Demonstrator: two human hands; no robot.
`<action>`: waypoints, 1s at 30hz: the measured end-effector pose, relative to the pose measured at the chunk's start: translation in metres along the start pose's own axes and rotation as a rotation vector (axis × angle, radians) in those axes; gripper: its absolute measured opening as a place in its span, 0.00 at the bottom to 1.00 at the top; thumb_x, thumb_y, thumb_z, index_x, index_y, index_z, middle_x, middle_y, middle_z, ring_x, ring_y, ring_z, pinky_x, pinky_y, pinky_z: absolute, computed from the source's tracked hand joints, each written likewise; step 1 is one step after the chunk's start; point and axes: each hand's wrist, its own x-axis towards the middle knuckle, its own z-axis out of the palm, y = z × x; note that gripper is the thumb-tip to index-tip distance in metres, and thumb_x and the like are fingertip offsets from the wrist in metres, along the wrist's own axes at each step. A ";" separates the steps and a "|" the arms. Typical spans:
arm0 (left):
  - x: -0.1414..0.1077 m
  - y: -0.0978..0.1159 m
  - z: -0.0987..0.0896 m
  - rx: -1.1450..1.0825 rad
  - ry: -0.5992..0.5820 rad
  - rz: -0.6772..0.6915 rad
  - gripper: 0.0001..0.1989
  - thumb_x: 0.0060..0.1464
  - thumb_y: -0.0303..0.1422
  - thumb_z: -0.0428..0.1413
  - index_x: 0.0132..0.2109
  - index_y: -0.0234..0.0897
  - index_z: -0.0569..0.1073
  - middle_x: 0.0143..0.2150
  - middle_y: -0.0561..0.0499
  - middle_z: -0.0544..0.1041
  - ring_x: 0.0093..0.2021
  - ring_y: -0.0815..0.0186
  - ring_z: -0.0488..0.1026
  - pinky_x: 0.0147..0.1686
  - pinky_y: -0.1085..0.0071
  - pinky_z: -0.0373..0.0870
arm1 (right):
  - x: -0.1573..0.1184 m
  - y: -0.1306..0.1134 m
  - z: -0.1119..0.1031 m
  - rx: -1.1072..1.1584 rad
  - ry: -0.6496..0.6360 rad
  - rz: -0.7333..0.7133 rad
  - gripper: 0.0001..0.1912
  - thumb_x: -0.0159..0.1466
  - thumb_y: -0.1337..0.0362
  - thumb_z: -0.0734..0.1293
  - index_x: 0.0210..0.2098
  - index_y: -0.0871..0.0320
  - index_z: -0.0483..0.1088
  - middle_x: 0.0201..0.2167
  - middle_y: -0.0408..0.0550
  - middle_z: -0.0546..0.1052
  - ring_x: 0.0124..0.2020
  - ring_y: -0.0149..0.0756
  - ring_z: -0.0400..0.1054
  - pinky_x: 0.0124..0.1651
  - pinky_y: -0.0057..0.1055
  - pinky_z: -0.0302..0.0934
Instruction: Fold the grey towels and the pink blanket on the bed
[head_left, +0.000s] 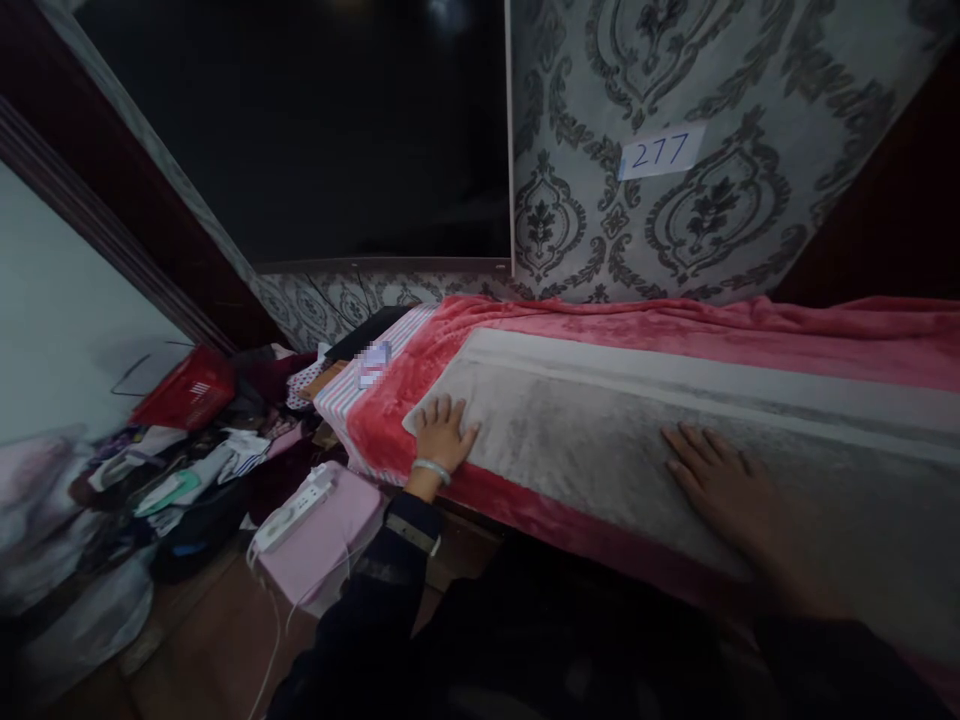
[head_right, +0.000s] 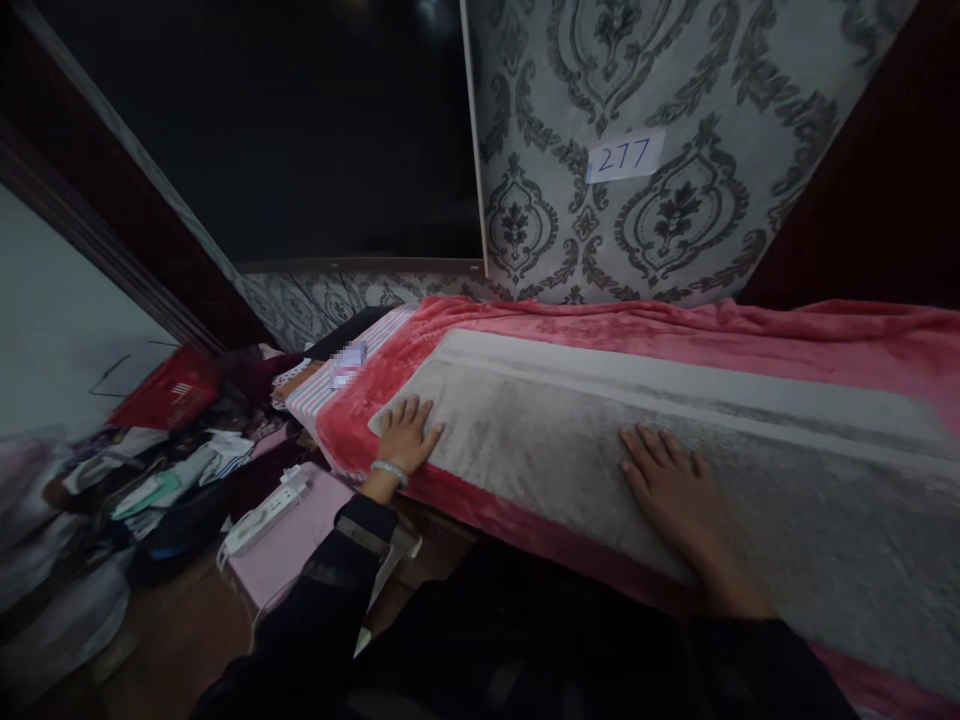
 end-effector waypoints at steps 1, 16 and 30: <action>0.002 -0.007 0.000 0.008 0.007 -0.012 0.33 0.67 0.50 0.41 0.72 0.40 0.60 0.75 0.41 0.56 0.75 0.47 0.50 0.70 0.47 0.49 | 0.000 0.000 0.000 0.002 -0.002 -0.001 0.34 0.71 0.53 0.46 0.70 0.52 0.61 0.71 0.49 0.60 0.72 0.51 0.52 0.68 0.60 0.52; 0.035 -0.058 -0.019 -0.475 0.009 -0.258 0.28 0.60 0.37 0.54 0.66 0.34 0.68 0.68 0.36 0.68 0.71 0.45 0.59 0.69 0.49 0.55 | 0.004 0.002 0.012 0.025 0.058 -0.006 0.35 0.69 0.50 0.45 0.69 0.51 0.63 0.71 0.47 0.61 0.71 0.51 0.53 0.67 0.60 0.55; 0.026 -0.074 -0.017 -1.721 0.044 -0.477 0.10 0.44 0.31 0.68 0.34 0.34 0.76 0.33 0.45 0.83 0.44 0.56 0.82 0.50 0.63 0.79 | 0.006 -0.001 0.008 -0.003 0.003 0.016 0.32 0.71 0.53 0.48 0.70 0.49 0.62 0.71 0.47 0.61 0.72 0.50 0.52 0.68 0.58 0.52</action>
